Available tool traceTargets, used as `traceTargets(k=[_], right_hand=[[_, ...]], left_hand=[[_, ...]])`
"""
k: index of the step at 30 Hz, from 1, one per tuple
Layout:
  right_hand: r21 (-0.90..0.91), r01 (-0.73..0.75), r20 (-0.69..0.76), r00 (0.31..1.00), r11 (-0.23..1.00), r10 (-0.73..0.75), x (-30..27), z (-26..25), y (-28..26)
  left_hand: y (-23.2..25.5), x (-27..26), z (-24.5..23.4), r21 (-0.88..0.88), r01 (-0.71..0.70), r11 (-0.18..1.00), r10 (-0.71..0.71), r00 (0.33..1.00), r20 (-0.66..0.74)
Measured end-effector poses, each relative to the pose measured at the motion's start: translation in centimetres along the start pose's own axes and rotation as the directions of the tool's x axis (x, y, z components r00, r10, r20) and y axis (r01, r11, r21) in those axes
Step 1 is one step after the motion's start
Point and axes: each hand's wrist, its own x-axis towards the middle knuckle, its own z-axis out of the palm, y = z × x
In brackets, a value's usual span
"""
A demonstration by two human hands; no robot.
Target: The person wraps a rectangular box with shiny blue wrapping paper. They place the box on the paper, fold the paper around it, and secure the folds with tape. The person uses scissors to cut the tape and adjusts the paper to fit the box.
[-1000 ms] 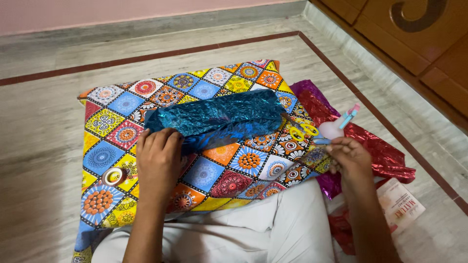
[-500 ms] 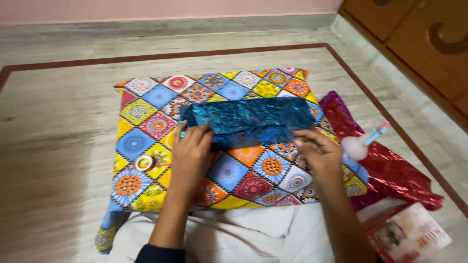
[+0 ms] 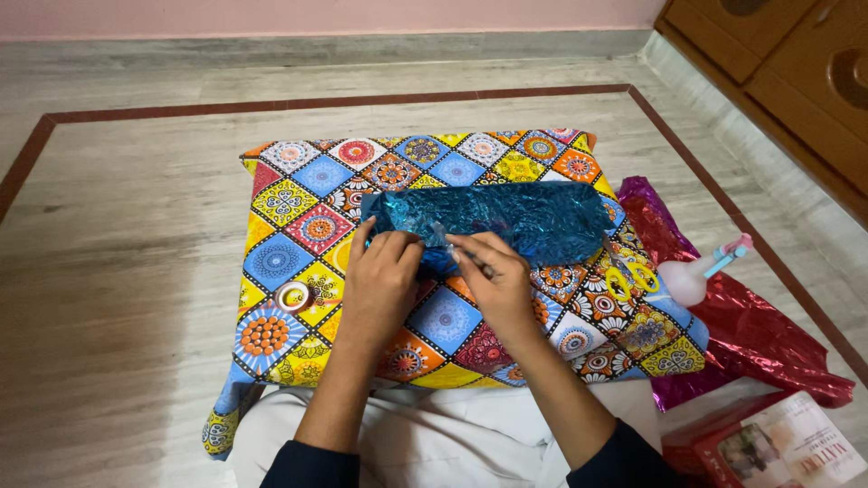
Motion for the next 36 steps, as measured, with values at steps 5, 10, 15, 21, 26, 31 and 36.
traceTargets(k=[5, 10, 15, 21, 26, 31, 36], right_hand=[[-0.083, 0.081, -0.014, 0.996, 0.993, -0.083, -0.3, 0.3, 0.3], [-0.124, 0.091, -0.041, 0.994, 0.988, -0.097, -0.4, 0.4, 0.5], [-0.148, 0.088, -0.051, 0.994, 0.985, -0.096, -0.5, 0.6, 0.9], [-0.11, 0.034, -0.122, 0.991, 0.993, -0.048, -0.8, 1.0, 2.0], [-0.19, 0.042, -0.203, 0.976, 0.981, -0.081, -0.9, 1.6, 3.0], [-0.367, 0.059, -0.223, 0.963, 0.928, -0.15, -0.9, 2.5, 3.3], [-0.446, -0.124, -0.234, 0.972, 0.886, 0.018, -0.9, 1.6, 2.8]], left_hand=[[0.4, 0.6, -0.5, 0.015, -0.001, 1.0, 0.0, 1.0, 0.022], [0.8, 1.2, -1.5, 0.037, -0.027, 0.999, 0.023, 0.994, 0.108], [0.7, 1.9, -1.9, 0.096, -0.059, 0.994, 0.041, 0.982, 0.187], [0.7, 2.1, -1.8, 0.08, -0.037, 0.996, 0.017, 0.973, 0.228], [0.8, 2.2, -1.8, 0.072, -0.027, 0.997, 0.01, 0.974, 0.228], [0.7, 2.3, -1.6, 0.076, -0.034, 0.996, 0.016, 0.974, 0.225], [0.8, 1.9, -1.6, 0.109, -0.063, 0.992, 0.042, 0.981, 0.189]])
